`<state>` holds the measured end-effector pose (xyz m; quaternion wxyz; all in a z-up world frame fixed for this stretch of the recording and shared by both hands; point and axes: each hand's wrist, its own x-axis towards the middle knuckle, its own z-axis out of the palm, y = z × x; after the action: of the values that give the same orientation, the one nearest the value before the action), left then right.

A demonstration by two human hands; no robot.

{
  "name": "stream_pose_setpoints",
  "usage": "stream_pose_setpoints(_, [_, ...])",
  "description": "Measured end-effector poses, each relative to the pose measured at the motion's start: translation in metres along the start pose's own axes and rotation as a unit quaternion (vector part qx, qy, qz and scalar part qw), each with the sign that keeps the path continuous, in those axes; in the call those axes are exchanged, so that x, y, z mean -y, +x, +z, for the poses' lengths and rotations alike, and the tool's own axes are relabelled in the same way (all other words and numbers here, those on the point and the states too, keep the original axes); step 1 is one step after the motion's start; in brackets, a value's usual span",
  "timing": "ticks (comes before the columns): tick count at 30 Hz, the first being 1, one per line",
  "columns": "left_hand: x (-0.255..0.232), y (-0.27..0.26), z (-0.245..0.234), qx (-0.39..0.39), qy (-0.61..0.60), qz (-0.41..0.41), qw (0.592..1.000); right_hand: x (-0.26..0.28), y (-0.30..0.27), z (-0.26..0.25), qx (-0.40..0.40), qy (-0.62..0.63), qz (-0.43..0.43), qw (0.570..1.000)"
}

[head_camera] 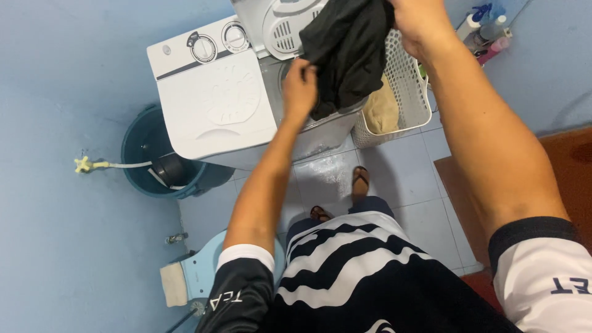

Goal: Taking wet clothes out of a washing machine and putting them into a laundry basket.

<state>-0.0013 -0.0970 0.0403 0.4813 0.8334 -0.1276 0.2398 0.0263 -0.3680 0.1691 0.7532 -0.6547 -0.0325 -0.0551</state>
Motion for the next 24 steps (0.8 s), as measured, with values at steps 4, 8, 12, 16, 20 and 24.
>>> stream_pose_setpoints(4, [0.019, 0.033, -0.033, -0.028, -0.059, -0.137, 0.988, -0.006, -0.007, -0.019, -0.025, 0.002, -0.013, 1.0])
stream_pose_setpoints(8, [0.005, 0.069, -0.069, -0.075, -0.081, -0.085, 0.99, 0.011, -0.026, -0.038, 0.008, -0.244, -0.062, 0.968])
stream_pose_setpoints(12, [-0.008, 0.103, -0.078, -0.089, -0.029, -0.02, 0.995, 0.039, -0.039, -0.05, 0.166, -0.455, -0.151, 0.862])
stream_pose_setpoints(16, [0.001, 0.124, -0.079, -0.127, -0.038, -0.055, 0.99, -0.021, -0.038, -0.109, 0.251, -0.699, 0.075, 0.665])
stream_pose_setpoints(20, [0.011, 0.11, -0.068, -0.047, 0.048, -0.122, 0.99, -0.052, -0.03, -0.134, 0.151, -0.344, 0.166, 0.912])
stream_pose_setpoints(24, [-0.053, 0.079, -0.041, 0.081, 0.161, -0.121, 0.976, -0.06, -0.01, -0.129, 0.127, -0.117, 0.123, 0.977])
